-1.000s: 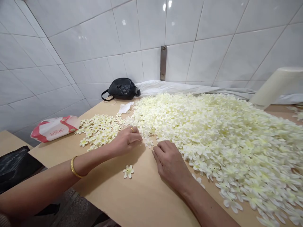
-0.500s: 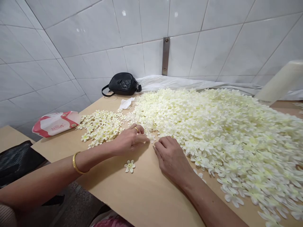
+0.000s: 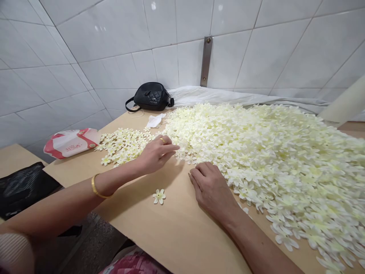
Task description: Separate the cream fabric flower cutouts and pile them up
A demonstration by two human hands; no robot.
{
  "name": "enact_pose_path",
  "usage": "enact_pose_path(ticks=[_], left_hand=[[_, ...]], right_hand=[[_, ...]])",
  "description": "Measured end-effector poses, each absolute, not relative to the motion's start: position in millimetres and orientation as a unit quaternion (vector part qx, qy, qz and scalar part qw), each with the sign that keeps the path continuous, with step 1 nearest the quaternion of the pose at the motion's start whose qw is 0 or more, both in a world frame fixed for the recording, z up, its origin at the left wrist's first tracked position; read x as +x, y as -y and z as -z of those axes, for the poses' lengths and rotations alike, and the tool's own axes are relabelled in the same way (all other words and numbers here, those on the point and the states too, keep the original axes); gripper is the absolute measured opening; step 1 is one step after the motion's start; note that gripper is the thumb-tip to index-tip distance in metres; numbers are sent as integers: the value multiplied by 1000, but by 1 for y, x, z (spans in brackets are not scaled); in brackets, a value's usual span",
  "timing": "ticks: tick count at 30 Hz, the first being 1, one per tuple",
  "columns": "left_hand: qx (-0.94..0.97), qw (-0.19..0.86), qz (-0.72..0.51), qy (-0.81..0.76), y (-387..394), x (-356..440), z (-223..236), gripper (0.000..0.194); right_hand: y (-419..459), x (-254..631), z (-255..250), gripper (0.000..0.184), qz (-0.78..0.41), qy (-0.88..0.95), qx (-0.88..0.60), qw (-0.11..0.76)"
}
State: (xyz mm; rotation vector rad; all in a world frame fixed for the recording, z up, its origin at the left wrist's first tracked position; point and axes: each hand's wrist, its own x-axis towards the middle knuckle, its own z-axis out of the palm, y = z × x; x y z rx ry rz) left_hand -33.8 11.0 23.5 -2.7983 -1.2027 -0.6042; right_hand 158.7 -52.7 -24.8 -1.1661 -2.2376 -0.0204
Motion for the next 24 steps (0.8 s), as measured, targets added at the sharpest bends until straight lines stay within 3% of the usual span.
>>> enact_pose_path(ticks=[10,18,24], left_hand=[[-870,-98,266,403,81,-95,1,19],[-898,-97,270,333,121,-80,16,35],[-933,-104,235,253,121,-59,15,42]], right_hand=[[51,164,32,16,41,852,-428,299],[53,170,32,10,121,856,-411,290],[78,172,4,13,93,833,-444,318]])
